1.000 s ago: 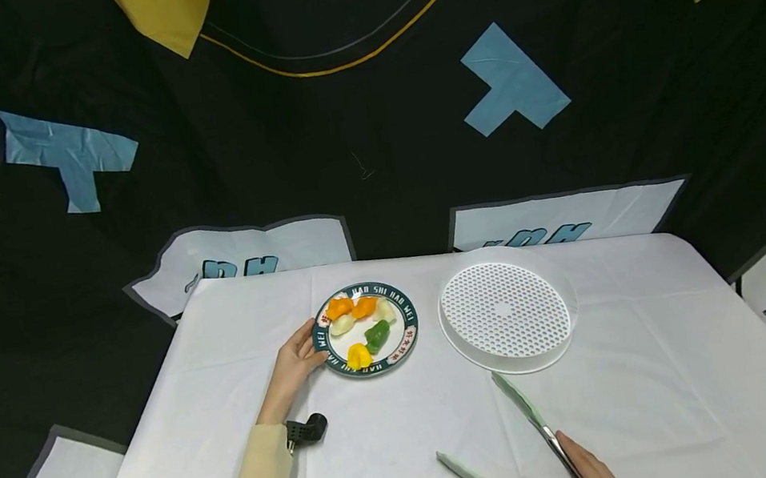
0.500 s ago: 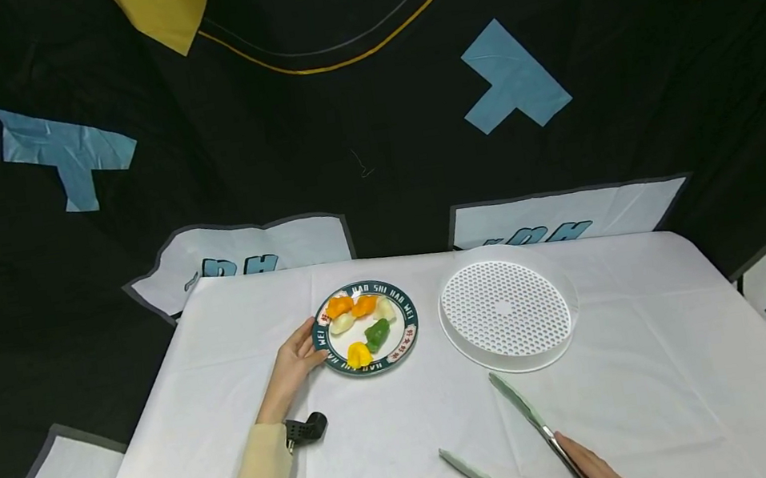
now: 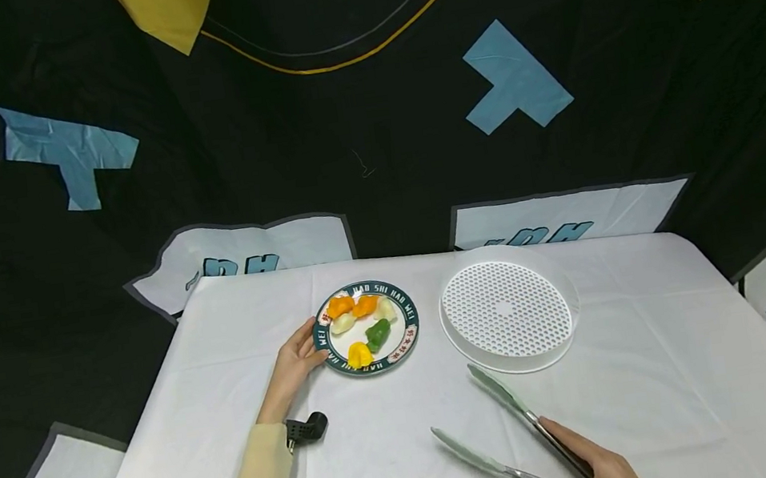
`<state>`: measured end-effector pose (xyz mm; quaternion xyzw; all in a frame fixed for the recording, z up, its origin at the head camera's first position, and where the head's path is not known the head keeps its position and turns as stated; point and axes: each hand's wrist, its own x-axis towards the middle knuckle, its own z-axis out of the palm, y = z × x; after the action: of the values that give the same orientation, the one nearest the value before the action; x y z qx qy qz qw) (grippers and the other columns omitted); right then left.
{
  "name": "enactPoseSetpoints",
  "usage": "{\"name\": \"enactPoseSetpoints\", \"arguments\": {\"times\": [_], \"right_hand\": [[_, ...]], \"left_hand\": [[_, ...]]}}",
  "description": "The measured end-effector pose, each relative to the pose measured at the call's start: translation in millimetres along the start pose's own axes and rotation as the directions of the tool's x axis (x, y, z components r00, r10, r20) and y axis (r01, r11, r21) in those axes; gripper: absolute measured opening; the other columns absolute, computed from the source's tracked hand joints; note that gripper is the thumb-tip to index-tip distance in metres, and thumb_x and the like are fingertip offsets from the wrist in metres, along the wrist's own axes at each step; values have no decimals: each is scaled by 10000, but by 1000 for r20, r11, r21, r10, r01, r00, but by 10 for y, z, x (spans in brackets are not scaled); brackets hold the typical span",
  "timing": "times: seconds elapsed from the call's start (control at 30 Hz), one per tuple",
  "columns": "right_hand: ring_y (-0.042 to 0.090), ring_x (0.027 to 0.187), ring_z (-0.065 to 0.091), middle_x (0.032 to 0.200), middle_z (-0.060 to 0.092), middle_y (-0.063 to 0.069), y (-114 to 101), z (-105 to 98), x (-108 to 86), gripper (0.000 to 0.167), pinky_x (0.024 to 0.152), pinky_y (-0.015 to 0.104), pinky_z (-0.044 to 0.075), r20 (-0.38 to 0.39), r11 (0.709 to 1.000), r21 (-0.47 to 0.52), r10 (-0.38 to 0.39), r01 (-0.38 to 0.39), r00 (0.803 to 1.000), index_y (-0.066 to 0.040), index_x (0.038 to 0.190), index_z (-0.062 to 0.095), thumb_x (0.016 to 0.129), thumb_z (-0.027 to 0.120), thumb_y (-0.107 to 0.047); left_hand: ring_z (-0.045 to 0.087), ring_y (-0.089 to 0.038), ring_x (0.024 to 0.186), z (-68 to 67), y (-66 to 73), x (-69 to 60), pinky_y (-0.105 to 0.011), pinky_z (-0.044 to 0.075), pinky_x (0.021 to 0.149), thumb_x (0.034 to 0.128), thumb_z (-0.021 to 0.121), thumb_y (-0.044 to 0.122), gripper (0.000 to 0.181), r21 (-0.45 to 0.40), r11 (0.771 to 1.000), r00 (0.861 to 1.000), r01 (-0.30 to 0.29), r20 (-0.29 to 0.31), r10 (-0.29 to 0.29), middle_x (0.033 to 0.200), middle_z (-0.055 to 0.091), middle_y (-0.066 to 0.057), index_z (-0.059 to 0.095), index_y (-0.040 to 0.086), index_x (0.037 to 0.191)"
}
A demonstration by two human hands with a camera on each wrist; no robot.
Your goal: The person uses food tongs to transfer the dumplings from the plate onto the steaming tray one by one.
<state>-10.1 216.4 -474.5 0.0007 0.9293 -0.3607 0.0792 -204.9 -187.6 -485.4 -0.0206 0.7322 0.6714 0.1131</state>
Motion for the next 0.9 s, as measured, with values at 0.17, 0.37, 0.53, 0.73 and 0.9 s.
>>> {"name": "enactPoseSetpoints", "arguments": {"times": [0.17, 0.37, 0.53, 0.73, 0.9], "right_hand": [[276, 1115, 597, 1267, 614, 58, -119, 47, 117, 809, 902, 407, 538, -105, 990, 4, -139, 141, 985, -193, 1334, 590, 586, 895, -242], [168, 1123, 589, 1254, 620, -63, -235, 82, 301, 761, 905, 329, 536, -181, 949, -23, -314, 315, 932, -219, 1320, 604, 610, 861, -125], [157, 1154, 563, 1263, 610, -81, -382, 93, 481, 744, 926, 362, 529, -149, 942, 20, -328, 334, 933, -194, 1325, 598, 632, 848, -90], [189, 1134, 582, 1254, 624, -5, -532, 156, 690, 722, 881, 377, 552, -146, 912, -19, -408, 410, 901, -144, 1307, 610, 625, 837, -77], [131, 1033, 609, 1229, 639, 21, -660, 227, 836, 697, 795, 314, 561, -128, 896, -42, -444, 442, 887, -136, 1294, 619, 630, 826, -106]], "left_hand": [[262, -282, 1397, -42, -171, 93, -269, 347, 1076, 893, 570, -63, 723, 10, 1000, 1000, -15, -19, 15, 1549, 189, -206, 199, 3, 1510], [272, -285, 1392, -40, -204, 114, -265, 353, 1074, 884, 566, -70, 718, 27, 999, 999, -37, -23, 38, 1543, 205, -212, 209, -9, 1505], [280, -277, 1389, -30, -199, 109, -255, 361, 1066, 879, 563, -81, 721, 27, 999, 999, -34, -25, 34, 1543, 210, -207, 210, -8, 1505], [285, -275, 1388, -31, -212, 105, -250, 366, 1062, 885, 568, -71, 719, 35, 999, 999, -33, -28, 34, 1543, 214, -200, 215, 2, 1507], [295, -266, 1385, -36, -219, 109, -242, 371, 1057, 890, 572, -55, 716, 40, 999, 999, -35, -31, 36, 1543, 222, -190, 220, 13, 1509]]}}
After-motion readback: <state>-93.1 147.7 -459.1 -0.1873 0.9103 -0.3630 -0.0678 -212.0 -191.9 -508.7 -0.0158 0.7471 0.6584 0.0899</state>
